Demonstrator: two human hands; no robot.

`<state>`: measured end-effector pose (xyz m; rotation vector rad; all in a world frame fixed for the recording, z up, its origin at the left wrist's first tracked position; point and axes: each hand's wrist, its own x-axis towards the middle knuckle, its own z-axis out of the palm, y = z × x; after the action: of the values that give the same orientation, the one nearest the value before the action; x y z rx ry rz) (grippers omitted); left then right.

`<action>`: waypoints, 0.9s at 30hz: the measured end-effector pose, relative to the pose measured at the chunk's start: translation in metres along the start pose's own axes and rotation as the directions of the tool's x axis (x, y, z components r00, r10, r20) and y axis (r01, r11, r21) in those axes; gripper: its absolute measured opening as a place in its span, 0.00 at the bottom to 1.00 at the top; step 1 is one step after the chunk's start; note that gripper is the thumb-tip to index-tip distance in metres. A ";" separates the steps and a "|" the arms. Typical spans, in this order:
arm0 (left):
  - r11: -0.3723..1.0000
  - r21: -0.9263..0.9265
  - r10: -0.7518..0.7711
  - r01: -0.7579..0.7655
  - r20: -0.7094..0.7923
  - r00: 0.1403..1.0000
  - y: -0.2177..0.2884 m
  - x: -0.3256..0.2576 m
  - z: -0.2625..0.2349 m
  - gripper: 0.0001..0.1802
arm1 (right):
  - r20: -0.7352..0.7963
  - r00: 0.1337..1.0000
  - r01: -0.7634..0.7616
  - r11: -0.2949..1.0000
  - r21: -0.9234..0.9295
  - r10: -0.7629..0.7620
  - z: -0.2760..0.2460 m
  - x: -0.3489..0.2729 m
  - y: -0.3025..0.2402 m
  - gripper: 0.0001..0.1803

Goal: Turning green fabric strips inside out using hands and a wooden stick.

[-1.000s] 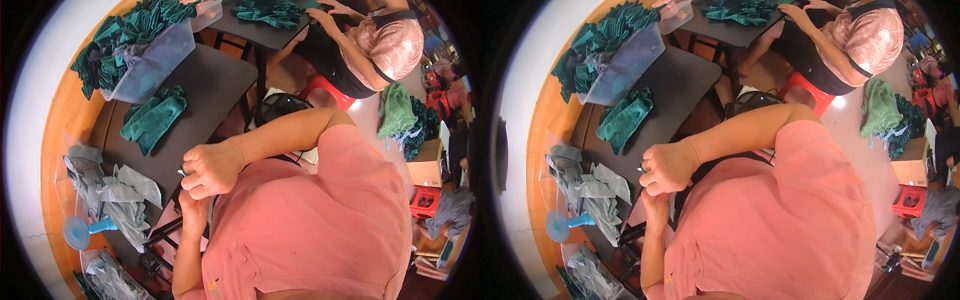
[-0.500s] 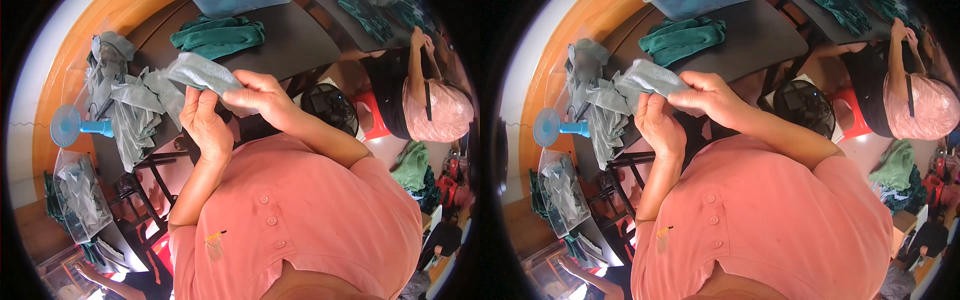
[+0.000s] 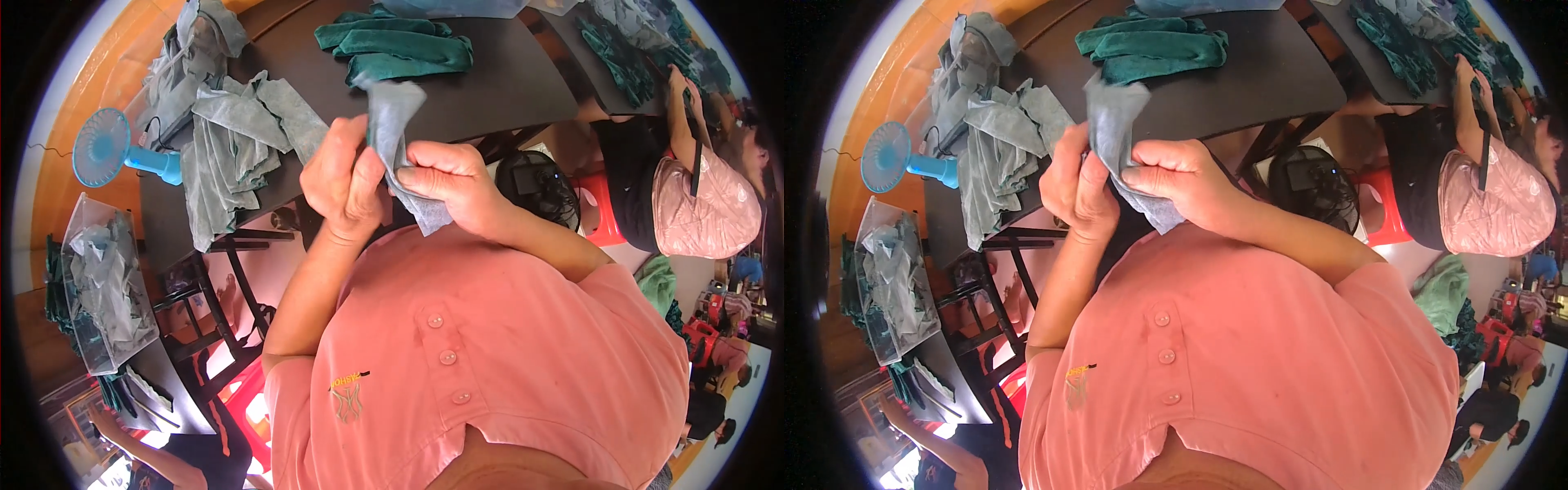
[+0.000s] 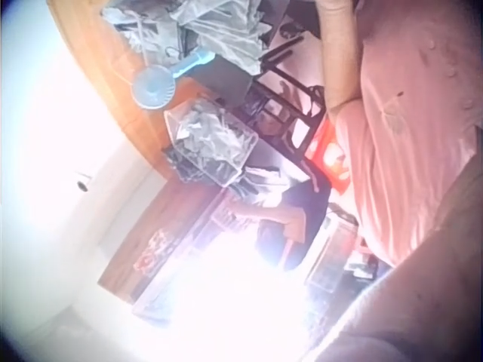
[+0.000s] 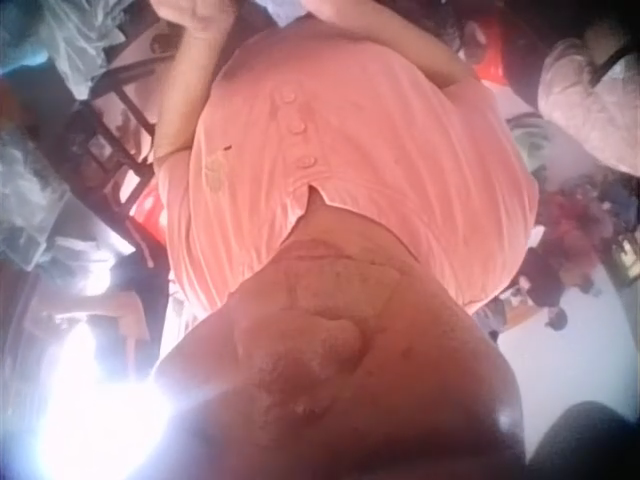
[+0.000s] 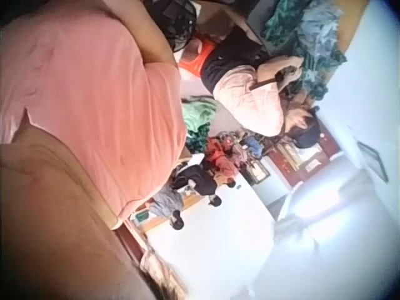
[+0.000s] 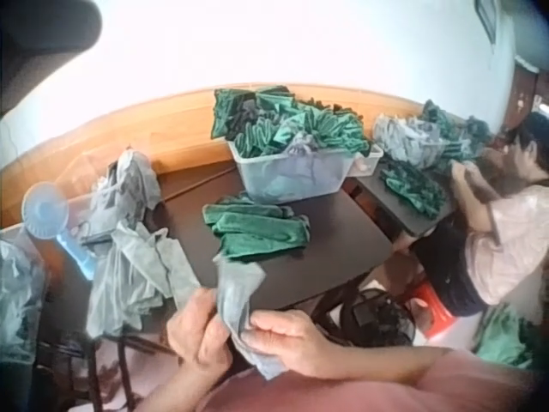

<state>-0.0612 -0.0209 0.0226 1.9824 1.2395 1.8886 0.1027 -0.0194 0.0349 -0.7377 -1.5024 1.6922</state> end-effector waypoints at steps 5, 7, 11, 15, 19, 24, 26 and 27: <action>0.413 -0.721 -0.552 0.556 0.288 0.783 0.035 0.007 0.009 0.16 | 0.024 0.999 0.034 0.998 -0.048 -0.033 0.006 -0.005 0.004 0.07; 0.516 -0.610 -0.485 0.601 0.371 0.792 0.026 0.004 -0.002 0.14 | 0.007 0.998 0.058 0.997 -0.053 -0.057 0.009 -0.010 0.013 0.06; 0.990 -0.115 -0.069 0.077 0.078 0.995 -0.001 -0.020 -0.001 0.15 | -0.042 0.998 0.052 0.997 0.052 -0.050 0.014 -0.011 0.014 0.05; 0.956 0.088 0.266 -0.278 0.128 0.955 -0.020 -0.026 -0.003 0.12 | -0.104 0.985 0.130 0.988 -0.079 -0.138 0.005 -0.006 0.006 0.14; 0.939 0.298 0.171 -0.174 0.036 0.985 -0.025 -0.022 0.003 0.15 | -0.041 0.987 0.156 0.987 -0.034 -0.157 0.011 -0.006 0.002 0.15; 1.000 0.007 0.016 -0.015 -0.095 0.995 0.000 -0.015 0.014 0.16 | -0.057 0.998 0.025 0.980 0.198 -0.014 0.022 -0.019 0.013 0.10; 0.993 -0.030 -0.115 0.112 -0.102 0.988 0.000 -0.017 0.013 0.15 | -0.021 0.977 -0.188 0.905 0.382 0.212 0.024 -0.025 0.015 0.10; 0.985 -0.119 -0.136 0.124 -0.103 0.985 -0.002 -0.015 0.013 0.13 | 0.047 0.974 -0.224 0.896 0.383 0.223 0.019 -0.026 0.015 0.12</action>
<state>-0.0491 -0.0237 0.0072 1.7188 1.2281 1.9808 0.0990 -0.0520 0.0212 -0.7120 -1.0609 2.0822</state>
